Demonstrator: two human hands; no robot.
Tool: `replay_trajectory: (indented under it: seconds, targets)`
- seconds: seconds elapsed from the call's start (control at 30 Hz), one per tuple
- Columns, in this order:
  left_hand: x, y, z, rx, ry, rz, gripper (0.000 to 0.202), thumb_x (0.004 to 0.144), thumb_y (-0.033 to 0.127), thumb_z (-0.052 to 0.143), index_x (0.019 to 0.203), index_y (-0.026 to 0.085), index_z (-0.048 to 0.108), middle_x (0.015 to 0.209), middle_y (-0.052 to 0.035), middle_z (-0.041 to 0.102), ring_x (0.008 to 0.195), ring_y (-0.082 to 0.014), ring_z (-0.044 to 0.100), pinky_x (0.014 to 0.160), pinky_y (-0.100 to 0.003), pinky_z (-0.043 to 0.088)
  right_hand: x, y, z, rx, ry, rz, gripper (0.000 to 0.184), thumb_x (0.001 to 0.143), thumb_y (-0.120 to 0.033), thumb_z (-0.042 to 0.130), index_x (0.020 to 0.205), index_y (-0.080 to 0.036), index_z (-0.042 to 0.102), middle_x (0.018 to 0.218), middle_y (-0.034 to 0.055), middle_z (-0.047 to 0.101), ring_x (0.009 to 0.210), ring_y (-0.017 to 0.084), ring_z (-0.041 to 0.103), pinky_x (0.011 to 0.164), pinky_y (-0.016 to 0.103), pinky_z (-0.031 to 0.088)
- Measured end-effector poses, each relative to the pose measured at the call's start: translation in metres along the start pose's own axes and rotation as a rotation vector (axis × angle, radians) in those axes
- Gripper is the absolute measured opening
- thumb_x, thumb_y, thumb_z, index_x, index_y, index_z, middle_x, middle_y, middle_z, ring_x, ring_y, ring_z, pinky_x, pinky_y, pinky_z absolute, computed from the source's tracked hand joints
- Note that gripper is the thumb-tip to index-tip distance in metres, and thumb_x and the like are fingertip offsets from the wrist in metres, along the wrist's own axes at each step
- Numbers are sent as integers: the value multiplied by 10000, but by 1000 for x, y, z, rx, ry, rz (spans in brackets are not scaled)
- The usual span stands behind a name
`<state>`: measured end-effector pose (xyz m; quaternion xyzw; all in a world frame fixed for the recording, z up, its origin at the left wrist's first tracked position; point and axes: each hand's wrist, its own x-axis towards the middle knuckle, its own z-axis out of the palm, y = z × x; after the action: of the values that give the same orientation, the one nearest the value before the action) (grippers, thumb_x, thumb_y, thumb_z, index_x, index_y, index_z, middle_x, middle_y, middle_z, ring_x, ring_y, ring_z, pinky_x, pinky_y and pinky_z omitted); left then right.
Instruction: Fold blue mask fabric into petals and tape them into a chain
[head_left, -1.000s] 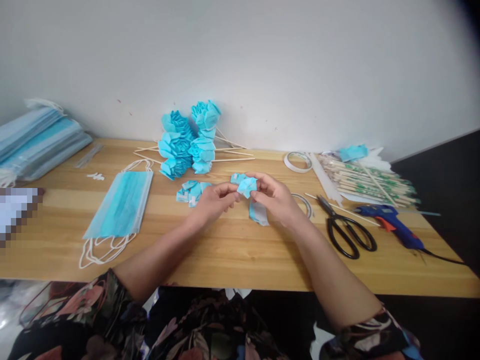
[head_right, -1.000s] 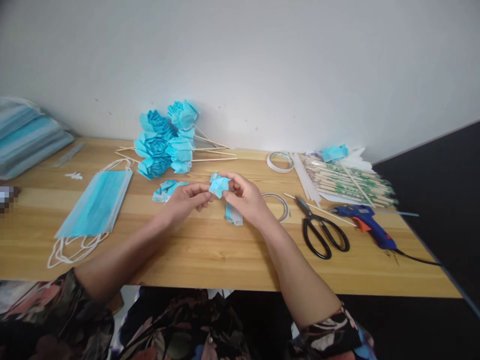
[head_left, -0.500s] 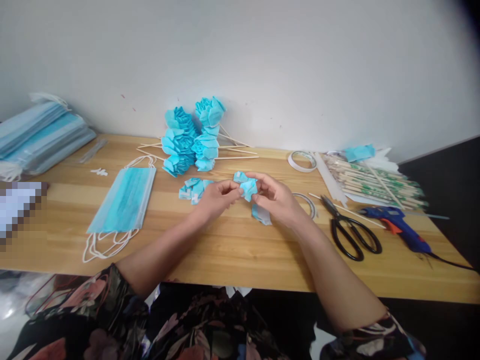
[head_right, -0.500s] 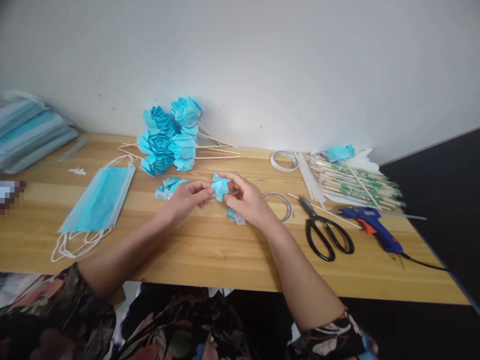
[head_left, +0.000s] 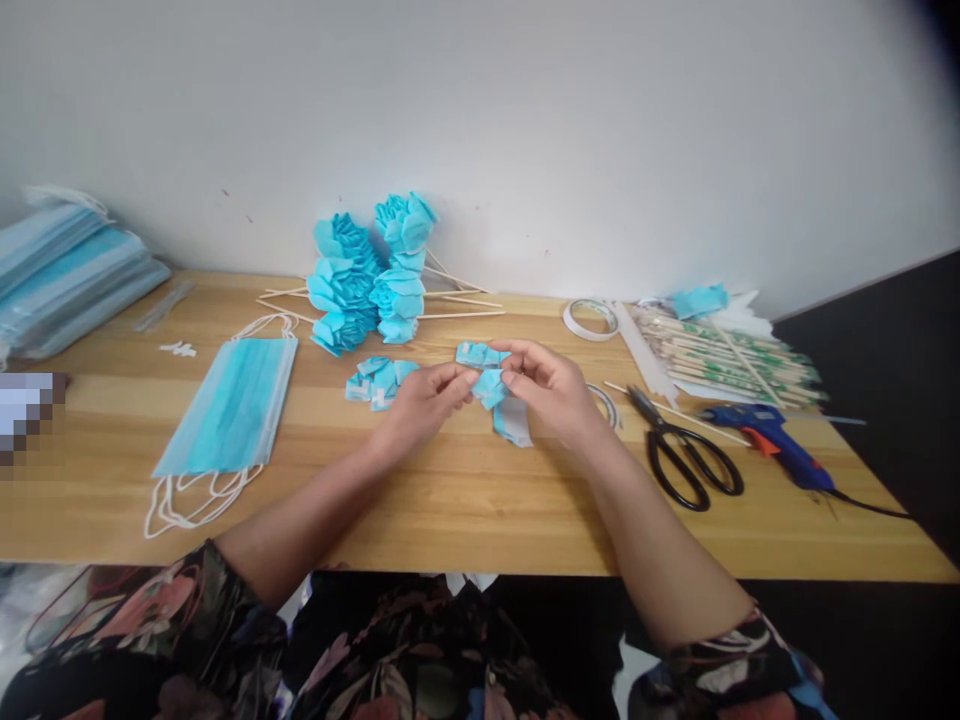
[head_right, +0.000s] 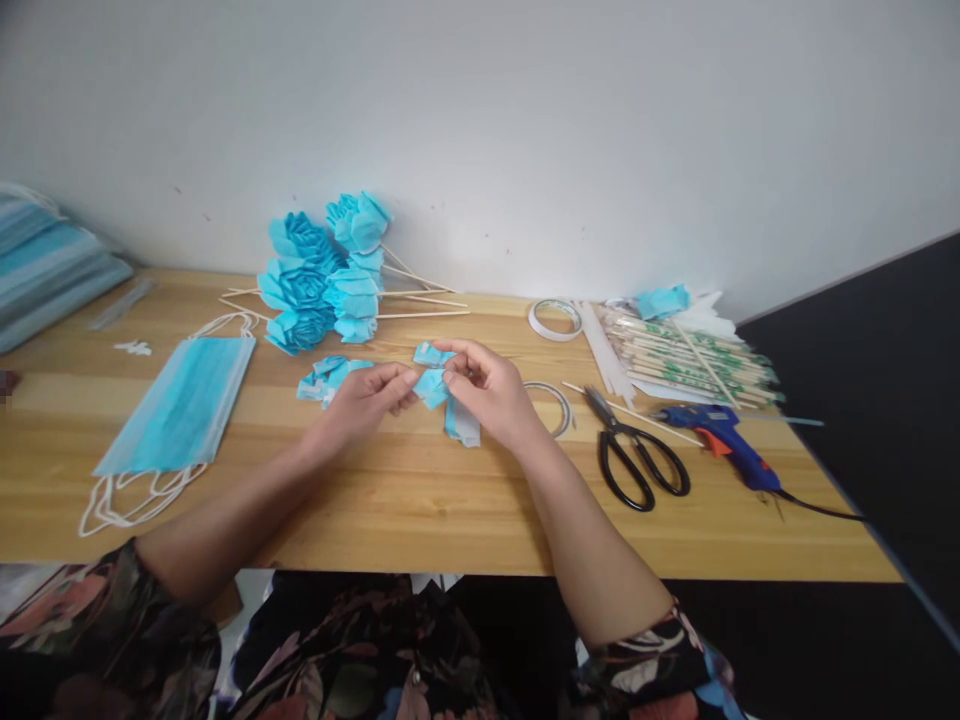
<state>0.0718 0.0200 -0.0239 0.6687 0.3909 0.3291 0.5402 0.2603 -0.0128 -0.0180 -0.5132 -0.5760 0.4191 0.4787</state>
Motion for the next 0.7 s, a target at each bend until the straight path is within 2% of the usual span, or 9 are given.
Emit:
replay_trajectory:
  seconds: [0.07,0.13,0.23,0.33,0.53,0.7]
  targets:
    - [1,0,-1,-81,6,-11,422,870,552,494,812,158,634,698,-25,603,617,-125,522,573,-252,426,0,-2,0,26,37,-1,357,795,-289,641,1142,-211,675,806,-8,589,721,138,563,678,286,471]
    - [1,0,-1,-118,-10,-31,419,843,566,538,822,159,632,706,-22,601,612,-120,514,569,-248,424,0,-2,1,39,57,-1,354,792,-288,642,1137,-216,676,808,-9,582,732,139,561,691,291,478]
    - [2,2,0,-82,-61,-48,316,764,480,651,747,168,604,665,15,557,579,-92,448,553,-233,373,0,-1,2,19,51,-11,339,791,-286,636,1119,-217,685,817,-6,590,728,138,559,680,288,469]
    - [2,2,1,-70,-81,-50,249,743,408,640,697,173,568,630,36,514,559,-80,410,541,-233,329,0,0,3,1,47,-16,342,781,-287,641,1112,-214,688,808,-7,601,716,137,559,667,285,461]
    - [3,1,-2,-159,-120,-88,242,699,397,649,704,167,576,608,38,518,547,-79,438,557,-237,351,1,0,4,100,58,39,357,765,-301,670,1111,-216,684,795,-9,629,703,135,581,689,296,488]
    - [3,-1,-3,-230,-38,-130,258,713,401,679,696,168,569,607,34,542,539,-78,455,562,-235,377,2,-1,-5,218,84,102,347,840,-378,614,1141,-219,683,833,11,685,726,138,608,748,313,521]
